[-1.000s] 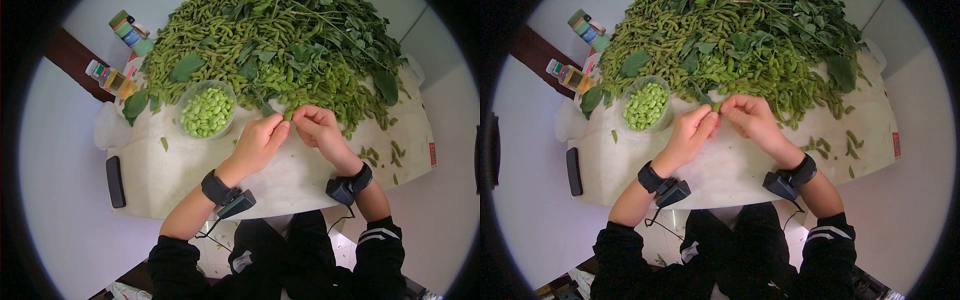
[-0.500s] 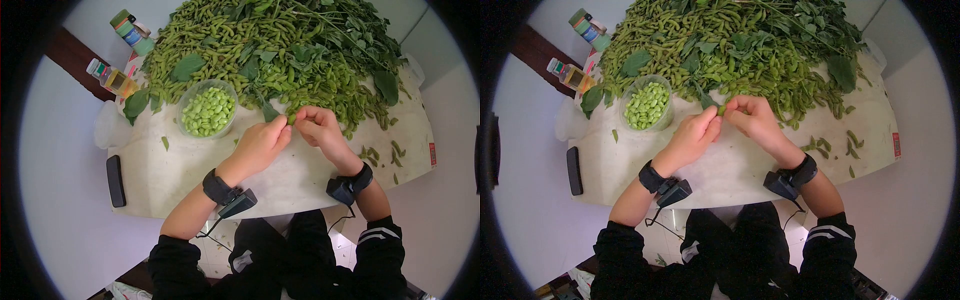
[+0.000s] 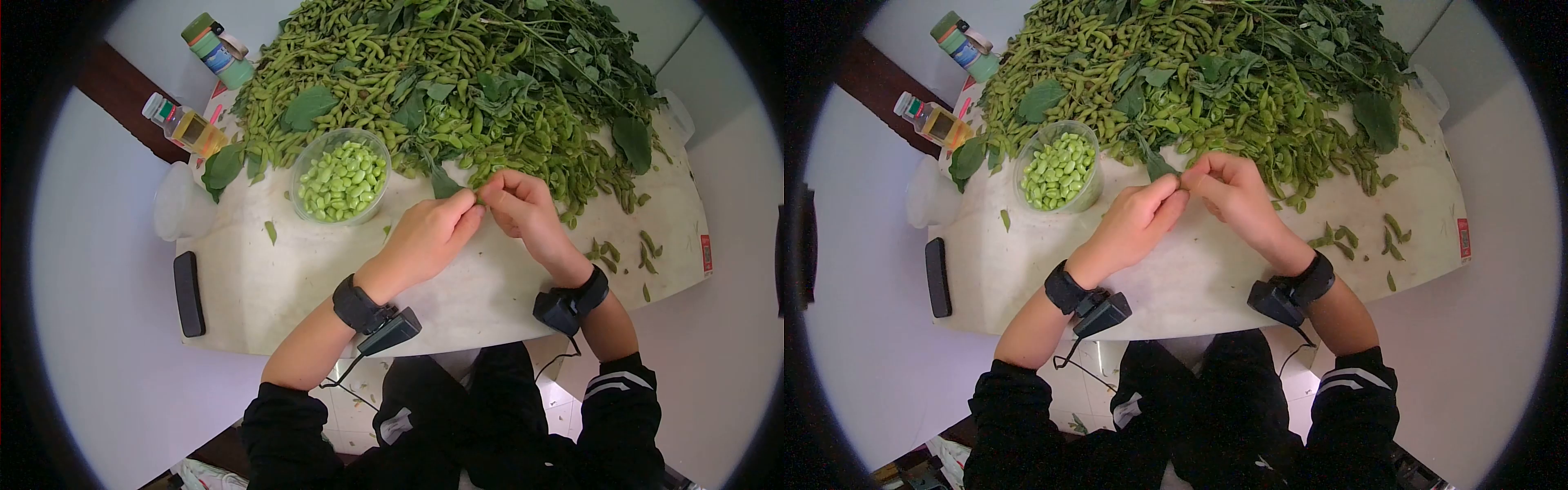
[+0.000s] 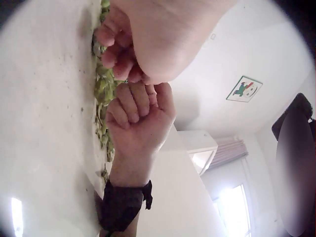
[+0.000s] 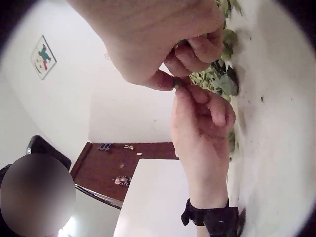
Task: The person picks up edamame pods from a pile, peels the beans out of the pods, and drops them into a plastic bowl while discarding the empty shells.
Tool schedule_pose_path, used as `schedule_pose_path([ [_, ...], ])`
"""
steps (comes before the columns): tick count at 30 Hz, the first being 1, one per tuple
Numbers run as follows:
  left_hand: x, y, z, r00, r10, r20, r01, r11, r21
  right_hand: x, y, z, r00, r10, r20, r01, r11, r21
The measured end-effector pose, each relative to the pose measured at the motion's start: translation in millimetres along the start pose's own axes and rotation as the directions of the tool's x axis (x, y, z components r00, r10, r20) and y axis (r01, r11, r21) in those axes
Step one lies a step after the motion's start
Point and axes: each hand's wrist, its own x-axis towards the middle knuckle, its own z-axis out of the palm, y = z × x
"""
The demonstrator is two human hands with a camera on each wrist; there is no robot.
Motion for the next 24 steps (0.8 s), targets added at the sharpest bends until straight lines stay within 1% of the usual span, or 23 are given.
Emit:
schedule_pose_path([
  [1,0.2,0.1,0.2,1.0,0.002,-0.002,-0.002,1.0,-0.03,0.4,-0.5,0.1,0.999,0.046,-0.013,-0.045,0.998,0.05],
  [5,1.0,1.0,-0.1,1.0,0.016,-0.005,-0.017,0.999,-0.039,2.5,0.1,-1.5,0.996,0.094,-0.004,-0.092,0.988,0.121],
  [7,1.1,-0.7,0.5,0.998,0.069,-0.005,-0.07,0.997,-0.022,2.7,-0.3,-3.8,0.988,0.145,0.047,-0.151,0.969,0.194],
  [8,0.8,-0.1,-0.2,0.998,0.069,-0.005,-0.07,0.997,-0.022,3.0,0.2,-5.5,0.988,0.145,0.047,-0.151,0.969,0.195],
  [10,0.5,2.6,-2.6,0.996,0.087,0.004,-0.087,0.994,0.066,3.8,3.0,-8.9,0.982,0.172,0.076,-0.183,0.968,0.172],
  [11,0.3,1.8,-2.4,0.996,0.087,0.005,-0.087,0.994,0.066,4.6,5.1,-8.4,0.982,0.172,0.075,-0.183,0.968,0.172],
  [12,0.0,0.3,-1.8,0.995,0.1,-0.028,-0.098,0.993,0.065,5.6,7.6,-6.6,0.996,0.083,0.02,-0.082,0.996,-0.015],
  [13,-0.3,-0.8,-1.4,0.992,0.114,-0.061,-0.11,0.992,0.064,6.0,9.2,-5.5,1.0,-0.016,-0.016,0.013,0.978,-0.207],
  [14,-0.4,-1.1,-1.3,0.992,0.114,-0.061,-0.11,0.992,0.064,5.8,9.6,-5.2,1.0,-0.017,-0.017,0.013,0.978,-0.207],
  [16,-0.8,-1.9,-1.4,0.997,0.053,-0.057,-0.051,0.998,0.037,5.9,10.2,-4.3,0.986,-0.146,-0.08,0.104,0.914,-0.392],
  [17,-0.7,-3.1,-1.0,0.997,0.053,-0.058,-0.051,0.998,0.038,6.6,10.8,-4.0,0.986,-0.146,-0.079,0.104,0.914,-0.391],
  [19,0.1,-5.5,0.5,0.997,0.033,-0.063,-0.033,0.999,-0.004,7.8,12.8,-4.4,0.964,-0.259,-0.065,0.217,0.902,-0.372],
  [20,0.4,-5.6,0.9,0.998,0.033,-0.061,-0.033,0.999,-0.004,8.7,15.0,-6.3,0.964,-0.258,-0.066,0.216,0.903,-0.372],
  [22,-0.1,-5.9,0.7,0.997,0.016,-0.07,-0.019,0.999,-0.046,10.6,18.7,-9.6,0.957,-0.287,0.042,0.277,0.859,-0.43],
  [23,-0.4,-5.7,0.5,0.997,0.016,-0.07,-0.019,0.999,-0.046,10.3,18.7,-8.9,0.957,-0.287,0.041,0.277,0.86,-0.43],
  [24,-0.5,-5.1,0.3,0.998,-0.042,-0.057,0.037,0.996,-0.086,9.8,17.6,-7.0,0.952,-0.302,0.056,0.298,0.863,-0.408],
])
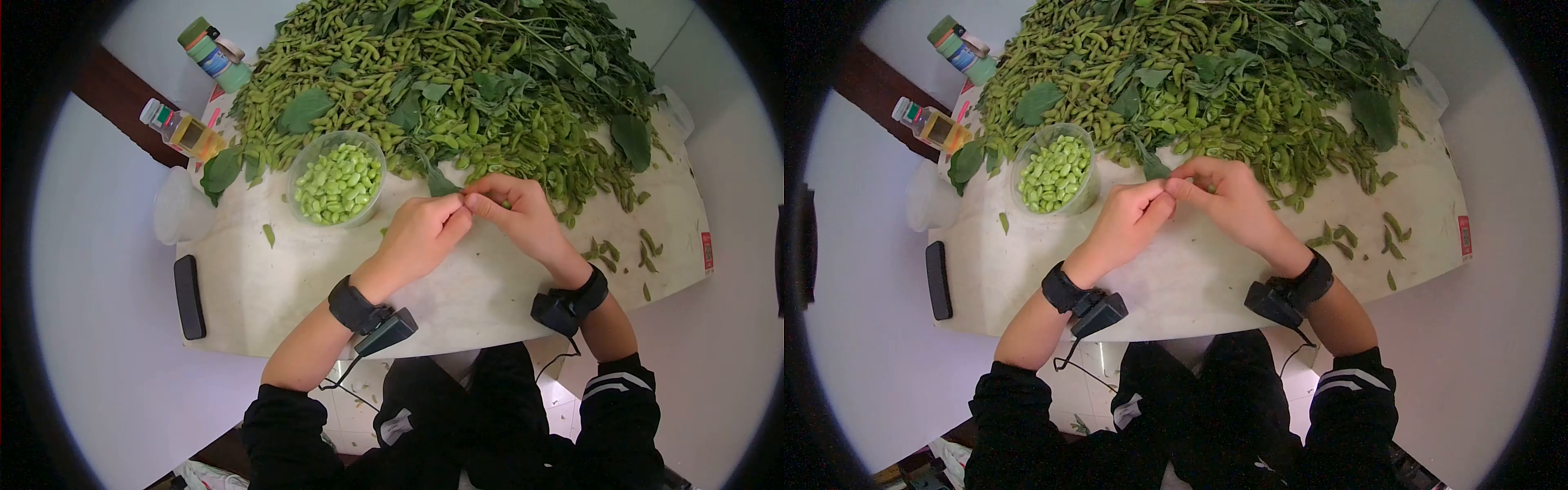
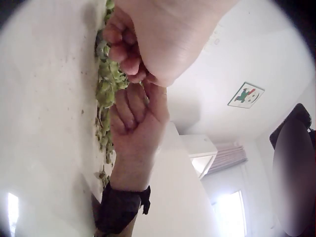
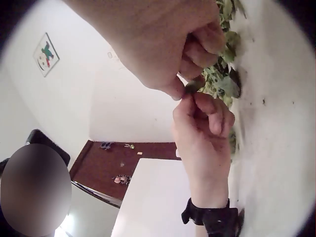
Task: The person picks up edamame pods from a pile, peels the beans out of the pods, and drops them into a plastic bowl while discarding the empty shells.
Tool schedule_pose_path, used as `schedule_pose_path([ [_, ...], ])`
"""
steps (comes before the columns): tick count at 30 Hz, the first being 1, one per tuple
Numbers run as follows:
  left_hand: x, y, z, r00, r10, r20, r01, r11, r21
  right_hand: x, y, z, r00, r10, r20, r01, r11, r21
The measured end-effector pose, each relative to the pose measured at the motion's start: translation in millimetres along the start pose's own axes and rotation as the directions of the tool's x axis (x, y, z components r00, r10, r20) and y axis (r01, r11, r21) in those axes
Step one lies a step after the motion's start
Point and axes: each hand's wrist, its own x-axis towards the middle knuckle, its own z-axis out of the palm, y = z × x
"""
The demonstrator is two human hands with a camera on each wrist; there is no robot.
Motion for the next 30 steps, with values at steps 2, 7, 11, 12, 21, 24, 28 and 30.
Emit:
schedule_pose_path([
  [2,0.3,0.3,0.1,0.998,-0.057,0.011,0.058,0.998,-0.037,-0.3,-0.8,0.1,1.0,-0.02,0.005,0.02,1.0,0.022],
  [7,0.3,-0.3,-0.9,1.0,0.007,0.02,-0.005,0.996,-0.092,-0.9,-11.3,-2.6,0.993,0.103,0.056,-0.109,0.988,0.113],
  [11,0.7,0.4,-1.6,0.999,0.031,0.028,-0.028,0.994,-0.103,-1.6,-12.1,-6.1,0.966,0.241,0.098,-0.251,0.962,0.106],
  [12,0.5,0.3,-1.7,0.999,0.023,0.029,-0.02,0.995,-0.102,-1.5,-12.1,-5.4,0.958,0.266,0.105,-0.279,0.949,0.149],
  [21,1.4,1.3,-1.9,0.999,0.046,0.018,-0.044,0.994,-0.104,-3.5,-10.0,1.3,0.988,0.156,-0.006,-0.153,0.979,0.138],
  [24,1.7,0.9,-2.3,0.999,0.042,0.019,-0.04,0.994,-0.102,-4.0,-13.2,3.0,0.986,0.165,-0.034,-0.158,0.974,0.161],
  [28,2.0,4.1,-4.4,0.998,0.064,0.012,-0.063,0.995,-0.077,-4.8,-13.6,4.8,0.983,0.169,-0.071,-0.15,0.965,0.217],
  [30,1.6,2.0,-4.1,0.997,0.07,0.024,-0.068,0.994,-0.087,-4.8,-12.7,5.7,0.982,0.175,-0.071,-0.155,0.963,0.219],
])
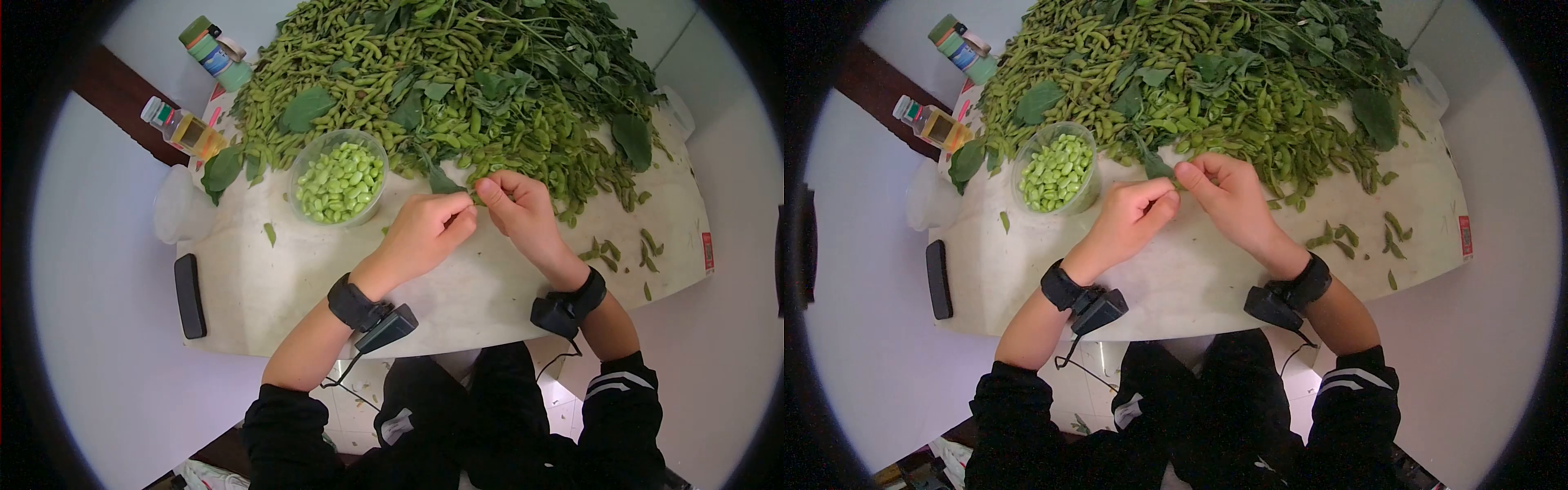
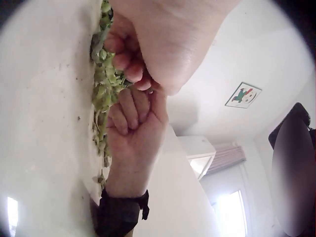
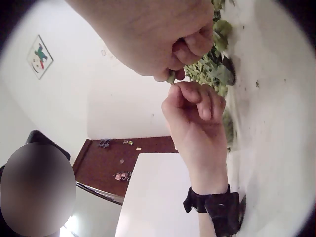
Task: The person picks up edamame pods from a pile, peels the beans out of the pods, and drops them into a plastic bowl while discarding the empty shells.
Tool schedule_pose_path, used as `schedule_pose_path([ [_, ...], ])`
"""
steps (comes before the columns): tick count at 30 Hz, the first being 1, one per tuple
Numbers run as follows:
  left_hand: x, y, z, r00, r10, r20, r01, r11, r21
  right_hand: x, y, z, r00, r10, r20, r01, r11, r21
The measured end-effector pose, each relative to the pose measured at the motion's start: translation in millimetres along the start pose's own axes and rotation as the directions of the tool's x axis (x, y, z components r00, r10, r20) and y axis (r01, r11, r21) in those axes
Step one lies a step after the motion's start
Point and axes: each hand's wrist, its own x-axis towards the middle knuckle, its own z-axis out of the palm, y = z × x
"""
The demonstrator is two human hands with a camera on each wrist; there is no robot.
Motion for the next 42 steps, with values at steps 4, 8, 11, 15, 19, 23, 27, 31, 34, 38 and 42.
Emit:
schedule_pose_path([
  [4,-1.2,-1.2,-0.1,0.999,-0.026,0.027,0.027,0.999,-0.037,0.0,1.5,-0.7,0.998,0.055,0.023,-0.057,0.993,0.106],
  [8,-0.8,1.1,-2.2,0.999,-0.01,0.04,0.011,0.999,-0.034,0.5,2.1,0.7,0.999,0.024,-0.025,-0.02,0.99,0.136],
  [11,-0.4,-3.5,0.1,0.994,0.018,0.105,-0.024,0.998,0.059,5.7,-10.7,-14.5,0.98,0.171,-0.099,-0.12,0.915,0.384],
  [15,1.0,-2.1,2.8,0.993,-0.057,0.099,0.052,0.997,0.053,8.7,-10.9,-18.6,0.977,0.191,-0.097,-0.129,0.885,0.447],
  [19,1.5,-1.0,4.1,0.999,-0.051,-0.012,0.05,0.998,-0.029,6.9,-5.5,-11.6,0.981,0.192,-0.008,-0.175,0.909,0.379],
  [23,2.1,-5.0,8.7,0.991,-0.042,-0.13,0.032,0.996,-0.082,6.2,-4.8,-8.6,0.977,0.206,0.053,-0.212,0.931,0.296],
  [27,2.8,-2.7,3.9,0.991,-0.01,-0.134,-0.003,0.996,-0.092,4.9,-1.9,-10.3,0.956,0.222,0.193,-0.27,0.92,0.282],
  [31,2.8,-4.9,5.9,0.993,0.032,-0.115,-0.046,0.991,-0.123,2.6,-4.4,-10.8,0.909,0.26,0.325,-0.349,0.902,0.254],
  [34,1.4,-1.1,3.2,0.994,-0.089,-0.056,0.078,0.982,-0.169,2.4,-6.1,-9.5,0.921,0.239,0.307,-0.301,0.937,0.175],
  [38,2.6,1.5,4.5,0.987,-0.121,-0.103,0.089,0.957,-0.278,2.1,-5.1,-8.5,0.973,0.099,0.206,-0.112,0.992,0.053],
  [42,4.6,1.7,2.9,0.985,-0.105,-0.139,0.054,0.943,-0.328,2.1,-3.2,-9.2,0.976,0.053,0.212,-0.056,0.998,0.005],
])
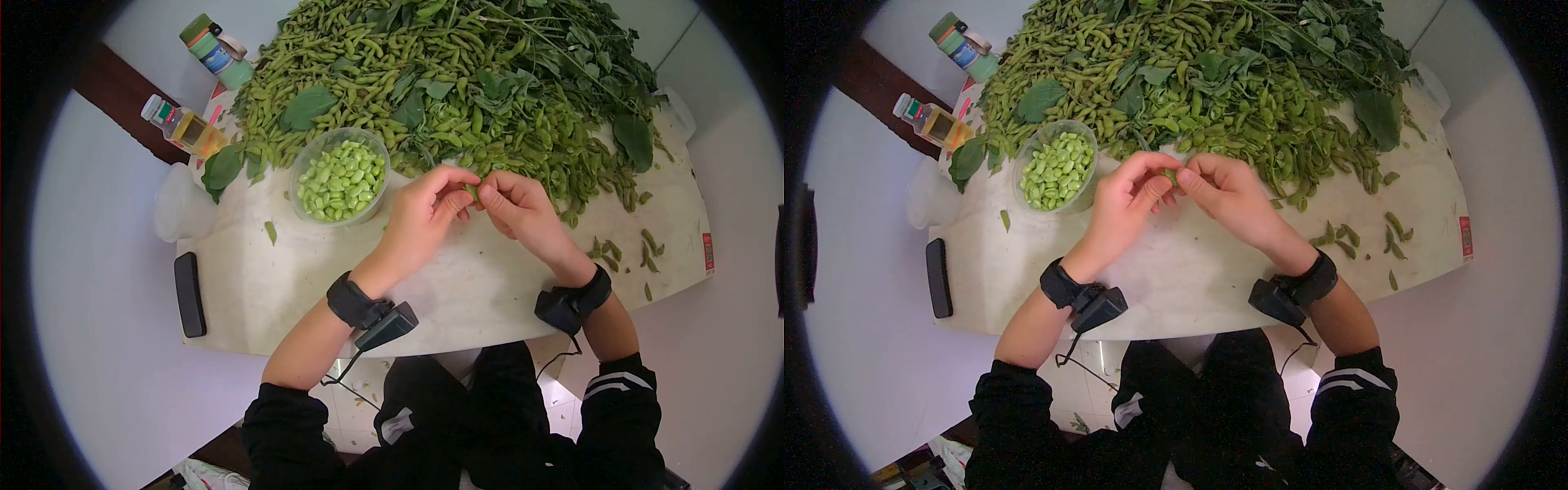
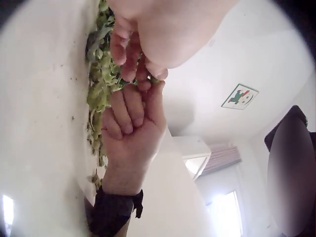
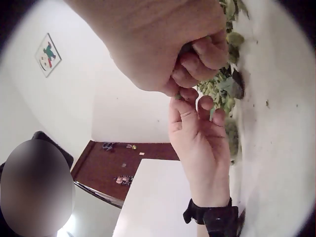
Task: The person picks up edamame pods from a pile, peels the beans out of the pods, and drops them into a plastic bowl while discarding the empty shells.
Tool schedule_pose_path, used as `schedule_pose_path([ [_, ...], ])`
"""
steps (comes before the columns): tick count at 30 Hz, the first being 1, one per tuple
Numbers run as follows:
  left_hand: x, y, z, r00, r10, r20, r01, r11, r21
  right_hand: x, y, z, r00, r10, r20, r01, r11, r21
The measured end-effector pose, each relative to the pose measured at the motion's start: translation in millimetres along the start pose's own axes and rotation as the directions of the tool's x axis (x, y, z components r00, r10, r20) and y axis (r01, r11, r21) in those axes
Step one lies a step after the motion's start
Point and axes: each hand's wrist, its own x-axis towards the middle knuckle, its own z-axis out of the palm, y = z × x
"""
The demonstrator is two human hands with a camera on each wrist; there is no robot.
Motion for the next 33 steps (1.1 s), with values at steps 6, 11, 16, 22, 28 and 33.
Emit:
schedule_pose_path([
  [6,0.0,-10.3,-0.8,1.0,0.021,-0.01,-0.021,1.0,-0.019,-0.4,-2.3,1.8,1.0,-0.002,-0.004,0.002,0.999,0.043],
  [11,0.2,-11.3,-0.4,0.998,0.029,-0.054,-0.029,0.999,0.015,1.0,0.0,-0.2,0.995,-0.085,-0.051,0.071,0.97,-0.231],
  [16,-0.3,-5.7,0.0,0.995,0.096,-0.035,-0.088,0.979,0.183,-0.5,-0.6,0.5,0.999,-0.031,-0.026,0.025,0.982,-0.186],
  [22,-2.1,-12.9,2.6,0.996,0.086,-0.016,-0.082,0.983,0.163,-0.8,5.1,5.3,1.0,-0.018,-0.018,0.017,0.999,-0.039],
  [28,-3.4,-12.4,2.9,0.992,0.123,0.027,-0.126,0.982,0.144,-4.2,5.0,9.0,0.999,-0.026,-0.048,0.021,0.995,-0.094],
  [33,-4.4,-8.5,0.0,0.994,0.039,0.097,-0.052,0.99,0.131,-3.7,9.8,7.8,0.998,-0.035,-0.05,0.029,0.992,-0.12],
])
